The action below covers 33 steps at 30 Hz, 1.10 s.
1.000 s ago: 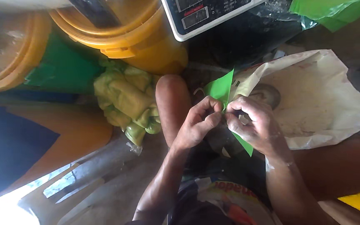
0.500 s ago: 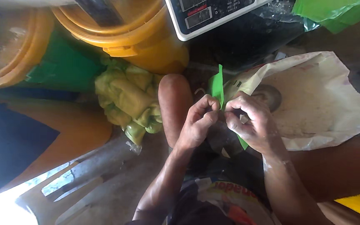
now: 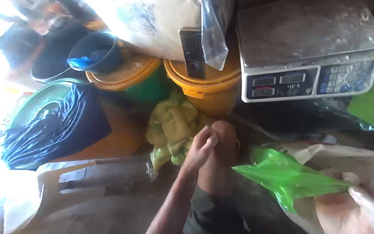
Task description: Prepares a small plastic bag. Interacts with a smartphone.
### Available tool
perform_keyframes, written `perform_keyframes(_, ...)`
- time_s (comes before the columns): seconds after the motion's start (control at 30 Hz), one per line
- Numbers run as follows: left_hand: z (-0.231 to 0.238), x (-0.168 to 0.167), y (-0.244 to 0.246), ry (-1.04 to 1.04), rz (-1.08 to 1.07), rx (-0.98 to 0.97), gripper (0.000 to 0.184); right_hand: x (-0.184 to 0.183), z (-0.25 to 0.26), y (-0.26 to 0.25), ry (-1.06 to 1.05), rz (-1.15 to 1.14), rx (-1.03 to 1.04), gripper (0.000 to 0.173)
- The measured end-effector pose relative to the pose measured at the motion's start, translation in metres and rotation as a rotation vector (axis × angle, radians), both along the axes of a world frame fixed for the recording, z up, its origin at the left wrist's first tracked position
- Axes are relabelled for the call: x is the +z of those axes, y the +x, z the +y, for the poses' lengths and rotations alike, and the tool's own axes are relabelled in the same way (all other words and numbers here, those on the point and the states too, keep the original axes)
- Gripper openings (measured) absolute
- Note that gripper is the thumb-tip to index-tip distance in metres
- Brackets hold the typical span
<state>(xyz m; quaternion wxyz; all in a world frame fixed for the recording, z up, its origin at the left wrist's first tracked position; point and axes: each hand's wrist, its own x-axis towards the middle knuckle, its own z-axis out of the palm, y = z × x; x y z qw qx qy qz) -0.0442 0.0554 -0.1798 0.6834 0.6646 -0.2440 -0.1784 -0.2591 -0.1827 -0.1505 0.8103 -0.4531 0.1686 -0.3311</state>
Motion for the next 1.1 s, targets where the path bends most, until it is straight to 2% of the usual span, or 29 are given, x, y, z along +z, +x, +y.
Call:
perform_keyframes(0.1, 0.005, 0.008, 0.062, 0.186, -0.234, 0.317, 0.029, -0.004, 0.007, -0.004, -0.103, 0.051, 0.045, 0.023)
perform_keyframes(0.17, 0.002, 0.008, 0.122, 0.233, -0.367, 0.471, 0.044, -0.009, 0.011, -0.006, -0.189, 0.092, 0.093, 0.020)
perform_keyframes(0.27, -0.007, 0.011, 0.209, 0.384, -0.482, 0.416, 0.094, -0.017, 0.019, -0.007, -0.298, 0.148, 0.104, 0.017)
perform_keyframes(0.3, -0.011, 0.016, 0.227, 0.470, -0.505, 0.348, 0.105, -0.020, 0.021, -0.007, -0.332, 0.161, 0.099, 0.017)
perform_keyframes(0.37, -0.016, 0.024, 0.250, 0.616, -0.538, 0.209, 0.113, -0.024, 0.025, -0.007, -0.374, 0.185, 0.089, 0.017)
perform_keyframes(0.47, -0.016, 0.029, 0.259, 0.716, -0.585, 0.108, 0.112, -0.031, 0.032, -0.003, -0.347, 0.196, 0.076, 0.016)
perform_keyframes(0.57, -0.017, 0.026, 0.254, 0.761, -0.636, 0.150, 0.106, -0.036, 0.037, 0.001, -0.328, 0.209, 0.082, 0.015)
perform_keyframes(0.73, -0.027, 0.040, 0.246, 0.907, -0.669, 0.183, 0.115, -0.038, 0.037, 0.006, -0.388, 0.217, 0.120, 0.011)
perform_keyframes(0.93, -0.028, 0.038, 0.244, 0.908, -0.683, 0.208, 0.112, -0.039, 0.033, 0.007, -0.425, 0.180, 0.126, 0.011)
perform_keyframes(1.1, -0.022, 0.035, 0.246, 0.828, -0.696, 0.176, 0.109, -0.040, 0.034, 0.002, -0.405, 0.185, 0.108, 0.011)
